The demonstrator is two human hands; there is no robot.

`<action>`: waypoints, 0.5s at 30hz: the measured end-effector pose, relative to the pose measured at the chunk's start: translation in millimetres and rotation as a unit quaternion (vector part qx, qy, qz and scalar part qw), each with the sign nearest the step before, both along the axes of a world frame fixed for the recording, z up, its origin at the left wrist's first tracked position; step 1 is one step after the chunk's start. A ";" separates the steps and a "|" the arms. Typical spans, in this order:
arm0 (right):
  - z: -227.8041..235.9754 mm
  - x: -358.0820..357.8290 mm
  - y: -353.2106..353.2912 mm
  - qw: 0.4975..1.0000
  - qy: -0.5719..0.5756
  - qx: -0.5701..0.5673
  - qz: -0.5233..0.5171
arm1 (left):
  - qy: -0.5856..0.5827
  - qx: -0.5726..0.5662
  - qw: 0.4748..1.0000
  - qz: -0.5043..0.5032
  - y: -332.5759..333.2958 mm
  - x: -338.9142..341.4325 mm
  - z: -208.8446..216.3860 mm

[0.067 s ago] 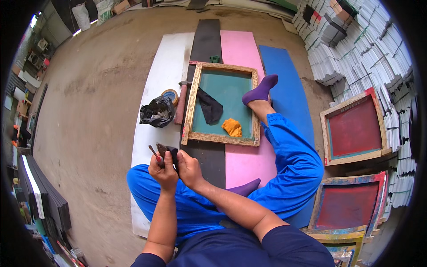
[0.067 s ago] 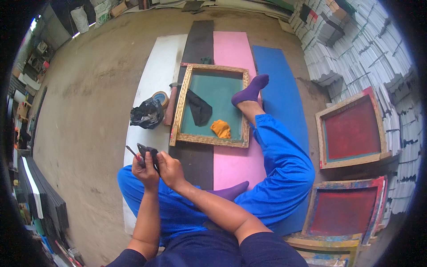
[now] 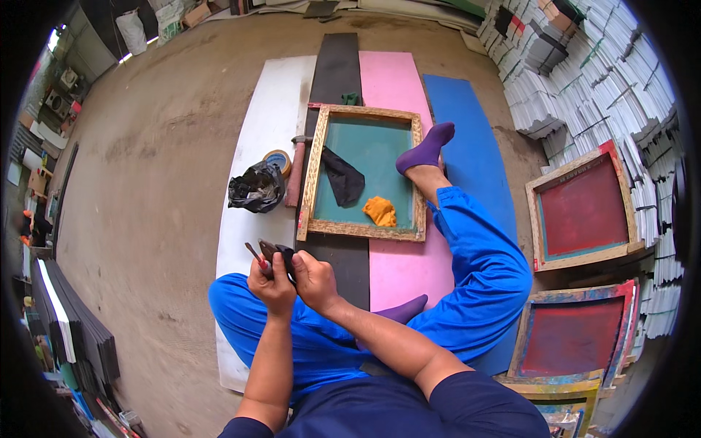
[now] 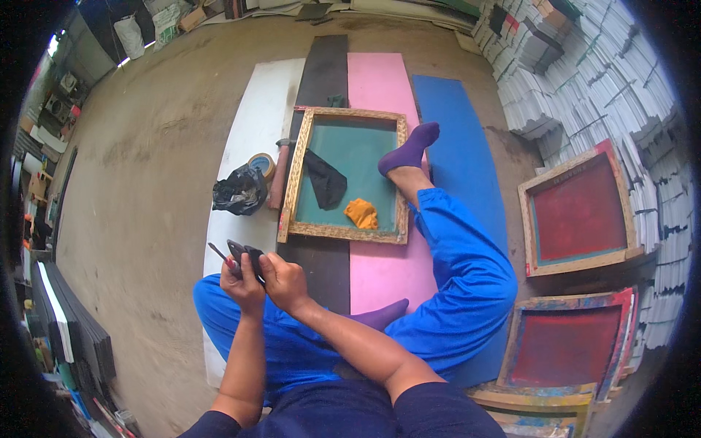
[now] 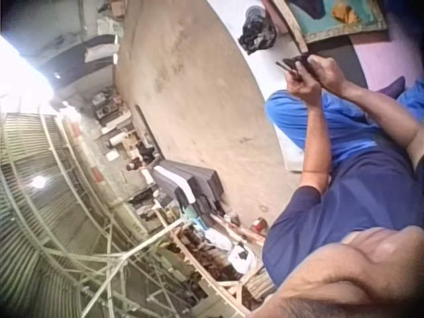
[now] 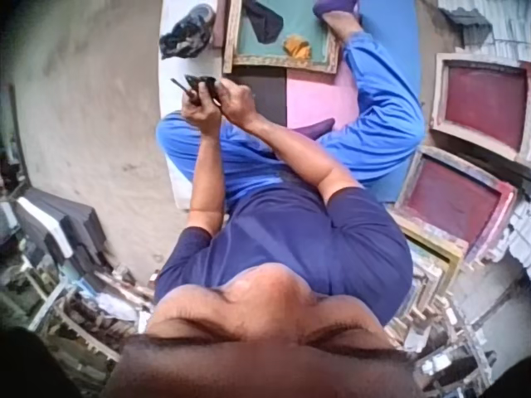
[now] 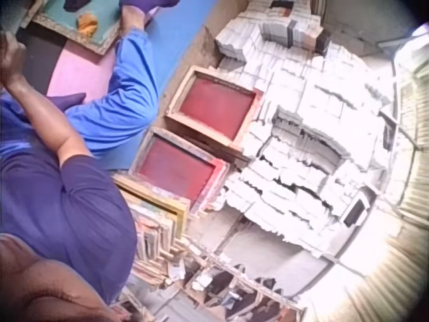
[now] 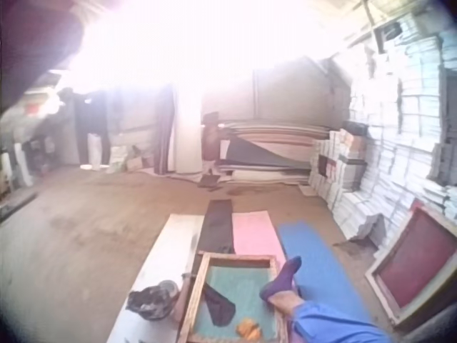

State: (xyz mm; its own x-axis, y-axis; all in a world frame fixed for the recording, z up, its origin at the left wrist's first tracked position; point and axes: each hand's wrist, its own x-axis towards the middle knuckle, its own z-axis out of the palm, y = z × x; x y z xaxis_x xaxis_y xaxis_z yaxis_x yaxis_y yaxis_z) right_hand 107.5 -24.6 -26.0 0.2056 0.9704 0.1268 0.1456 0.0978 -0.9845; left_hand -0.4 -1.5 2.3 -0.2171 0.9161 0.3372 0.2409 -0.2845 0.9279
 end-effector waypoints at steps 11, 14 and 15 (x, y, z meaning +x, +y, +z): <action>-10.5 83.8 37.5 0.929 -0.300 0.202 0.082 | -0.258 -0.031 0.961 0.094 66.5 3.6 25.8; 9.4 105.6 98.3 0.909 -0.355 0.207 0.070 | -0.221 -0.058 0.971 0.066 57.1 7.0 16.9; 22.6 111.2 118.6 0.906 -0.372 0.197 0.044 | -0.216 -0.065 0.973 0.059 52.8 10.0 15.8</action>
State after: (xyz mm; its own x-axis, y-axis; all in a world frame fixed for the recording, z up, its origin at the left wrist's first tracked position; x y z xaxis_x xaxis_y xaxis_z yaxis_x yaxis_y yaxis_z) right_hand 218.7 94.1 -3.3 -0.1558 0.8280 0.5386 0.7286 0.4645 -0.5034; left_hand 9.5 51.3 18.2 -0.4186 0.9050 0.0752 -0.1547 -0.1527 0.9761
